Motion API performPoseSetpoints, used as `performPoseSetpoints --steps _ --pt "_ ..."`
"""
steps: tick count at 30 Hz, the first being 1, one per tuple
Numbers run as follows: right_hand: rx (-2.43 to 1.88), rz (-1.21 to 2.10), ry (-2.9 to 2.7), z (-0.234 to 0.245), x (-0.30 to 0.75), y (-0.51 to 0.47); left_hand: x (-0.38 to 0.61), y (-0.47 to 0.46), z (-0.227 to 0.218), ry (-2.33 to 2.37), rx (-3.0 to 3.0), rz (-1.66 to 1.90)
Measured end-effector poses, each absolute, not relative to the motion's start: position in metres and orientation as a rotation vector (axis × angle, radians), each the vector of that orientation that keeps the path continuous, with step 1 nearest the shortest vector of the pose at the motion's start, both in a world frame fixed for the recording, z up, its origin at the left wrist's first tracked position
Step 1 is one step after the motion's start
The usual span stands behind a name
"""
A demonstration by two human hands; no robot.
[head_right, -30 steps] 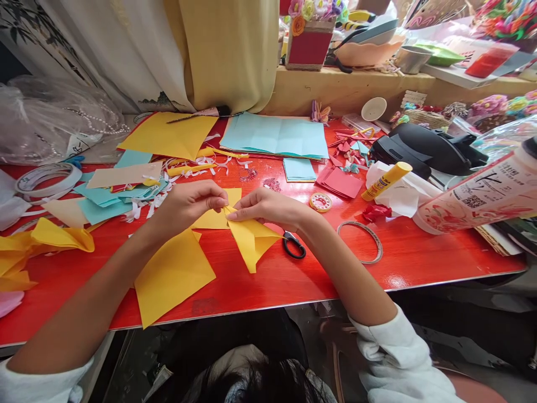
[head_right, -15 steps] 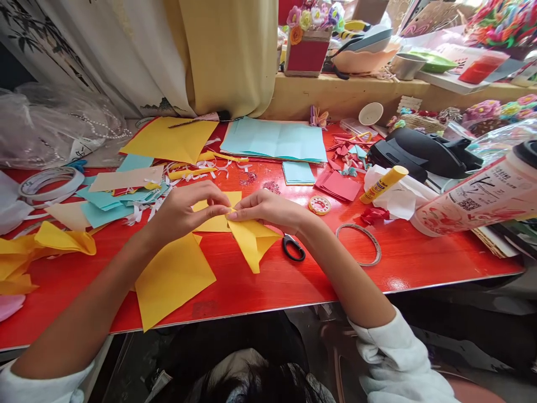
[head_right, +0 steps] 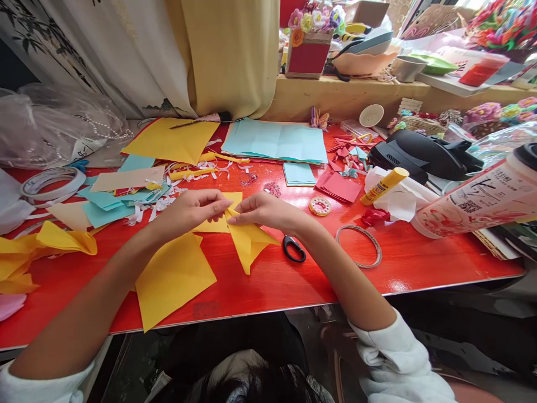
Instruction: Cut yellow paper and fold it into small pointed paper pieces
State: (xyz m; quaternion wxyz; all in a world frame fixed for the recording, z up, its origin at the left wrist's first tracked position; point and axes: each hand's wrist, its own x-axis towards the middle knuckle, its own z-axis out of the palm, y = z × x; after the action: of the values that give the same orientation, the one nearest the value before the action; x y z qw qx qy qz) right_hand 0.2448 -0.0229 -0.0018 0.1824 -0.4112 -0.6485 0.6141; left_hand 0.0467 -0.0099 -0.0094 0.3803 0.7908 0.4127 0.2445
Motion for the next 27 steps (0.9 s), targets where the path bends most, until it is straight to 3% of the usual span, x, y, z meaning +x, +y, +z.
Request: performPoseSetpoints --steps 7,16,27 --pt "-1.140 1.666 -1.933 -0.006 0.246 -0.023 0.049 -0.011 -0.012 1.060 2.165 0.596" --pt "-1.209 1.642 -1.797 -0.014 0.237 -0.023 0.054 -0.009 -0.019 1.075 2.445 0.825" --pt "-1.147 1.675 -1.599 -0.020 0.230 -0.026 0.052 -0.006 -0.021 1.123 1.961 0.909"
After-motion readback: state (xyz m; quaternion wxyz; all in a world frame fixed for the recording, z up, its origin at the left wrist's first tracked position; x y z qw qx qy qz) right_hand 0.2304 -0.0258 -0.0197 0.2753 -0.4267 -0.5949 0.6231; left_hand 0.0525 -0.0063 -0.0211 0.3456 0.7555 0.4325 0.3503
